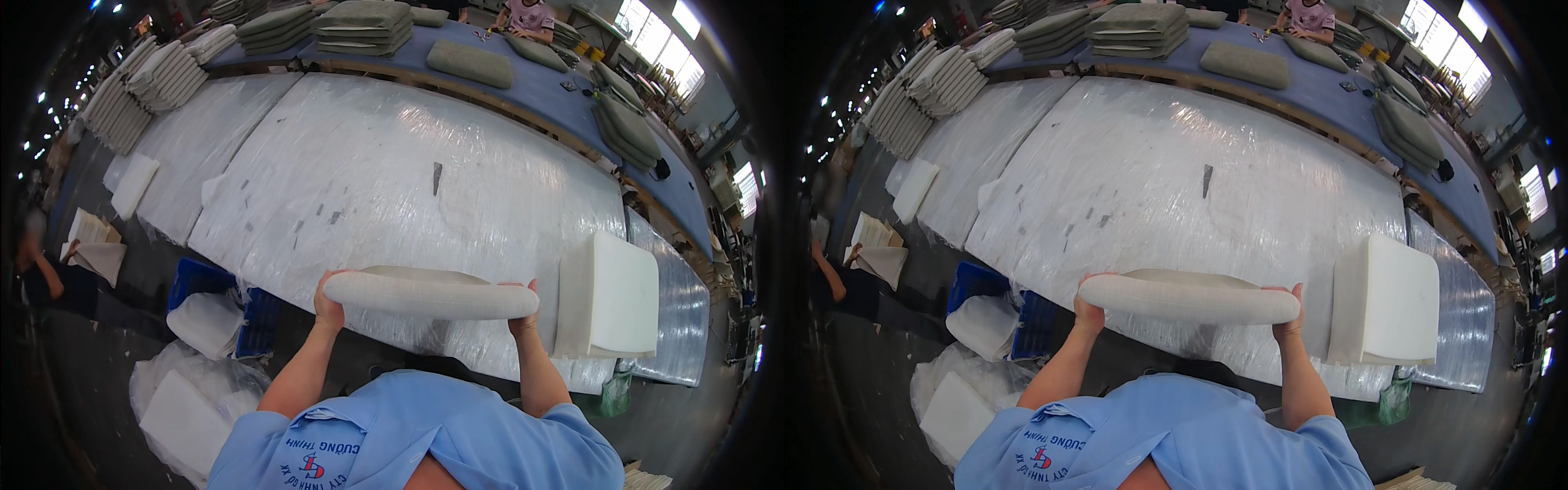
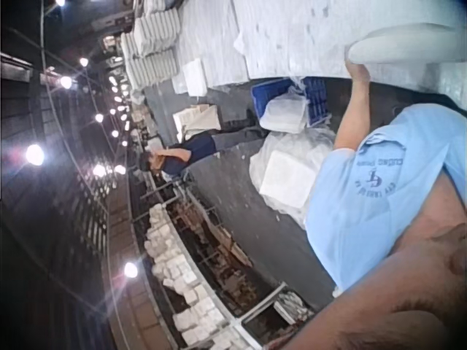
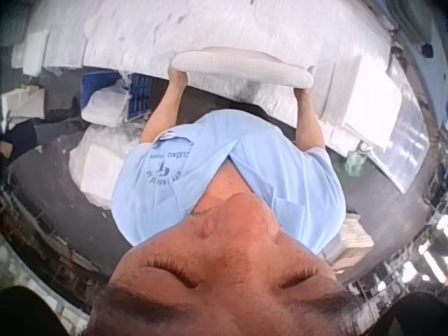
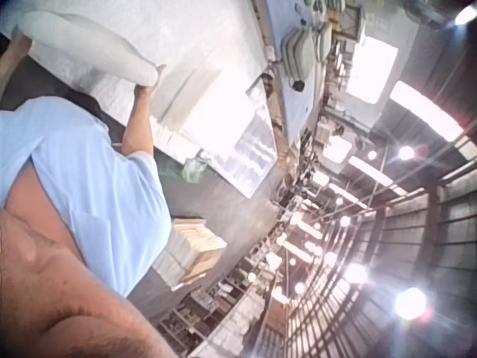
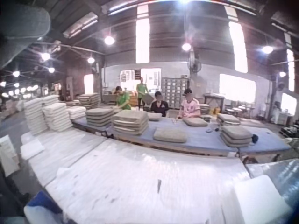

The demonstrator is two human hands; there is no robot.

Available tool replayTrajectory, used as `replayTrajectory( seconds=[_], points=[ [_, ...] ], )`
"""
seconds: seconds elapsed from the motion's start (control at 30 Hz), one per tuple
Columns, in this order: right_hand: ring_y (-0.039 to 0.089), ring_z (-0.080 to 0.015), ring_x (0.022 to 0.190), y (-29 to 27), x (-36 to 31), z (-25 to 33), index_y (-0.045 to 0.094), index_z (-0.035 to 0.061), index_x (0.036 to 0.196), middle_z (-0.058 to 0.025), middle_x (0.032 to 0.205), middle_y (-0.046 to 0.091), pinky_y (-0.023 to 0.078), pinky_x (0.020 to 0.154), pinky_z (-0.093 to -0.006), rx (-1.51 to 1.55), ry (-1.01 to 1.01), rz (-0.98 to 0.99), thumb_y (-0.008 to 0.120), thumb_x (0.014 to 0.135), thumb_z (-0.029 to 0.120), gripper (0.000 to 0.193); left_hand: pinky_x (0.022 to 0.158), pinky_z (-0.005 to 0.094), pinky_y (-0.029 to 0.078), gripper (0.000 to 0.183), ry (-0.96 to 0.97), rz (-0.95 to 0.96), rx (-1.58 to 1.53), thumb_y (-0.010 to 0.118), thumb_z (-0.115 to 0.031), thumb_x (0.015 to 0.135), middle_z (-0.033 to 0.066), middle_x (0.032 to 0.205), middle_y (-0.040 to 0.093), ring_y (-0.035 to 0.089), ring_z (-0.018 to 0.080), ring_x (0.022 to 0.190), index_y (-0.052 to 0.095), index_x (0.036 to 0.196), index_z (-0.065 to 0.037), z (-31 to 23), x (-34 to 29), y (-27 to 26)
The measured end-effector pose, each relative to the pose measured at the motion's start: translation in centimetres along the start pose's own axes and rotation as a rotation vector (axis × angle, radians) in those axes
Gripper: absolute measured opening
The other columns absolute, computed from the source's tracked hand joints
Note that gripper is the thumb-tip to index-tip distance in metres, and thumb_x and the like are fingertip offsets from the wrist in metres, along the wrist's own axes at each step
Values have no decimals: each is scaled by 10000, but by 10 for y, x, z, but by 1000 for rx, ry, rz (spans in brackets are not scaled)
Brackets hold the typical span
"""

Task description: The person rolls a rectangular foam piece into a cylindrical shape and places it on a stack. They then pick up a foam block, insert white stuffing into it, and place it on the table. The person repeats the stuffing process with another foam block.

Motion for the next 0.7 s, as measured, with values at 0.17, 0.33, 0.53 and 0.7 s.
replayTrajectory(
  seconds=[0.17,0.33,0.53,0.7],
  points=[
    [703,-282,1033,-7,-8,-30,692,-16,1163,-154,1164,721,548,965,-428,-132,271,54,471,1066,514,582,951,353,523,384,-99,54,138,427,-274,1073,104,1109,711,663,220,1074,702,1165,-22,16,-25,-17],
    [612,-252,1230,-32,-25,-72,628,-19,1338,-161,1355,632,474,1077,-379,-475,485,69,593,1020,389,519,970,386,545,387,-566,-105,47,589,-211,1008,100,1322,645,638,218,1177,610,1375,-90,47,-71,-47],
    [620,-262,1201,-21,-47,-89,486,15,1481,-149,1383,612,522,1011,-402,-700,435,272,624,1002,405,633,1124,399,427,664,-527,21,44,666,-313,959,81,1507,522,521,218,1347,439,1553,-121,13,-136,-38],
    [623,-267,1197,51,-85,-136,494,12,1473,-152,1375,617,523,1007,-405,-822,563,334,628,1000,407,630,1170,536,274,734,-542,-137,262,696,-415,904,107,1614,389,310,289,1491,434,1569,-251,17,-183,-59]
  ],
)
Point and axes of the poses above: each hand's wrist, its own x-axis towards the middle knuckle, its own y-axis out of the palm, z = x × y, the point moved 9 cm from there along x, towards the middle knuckle
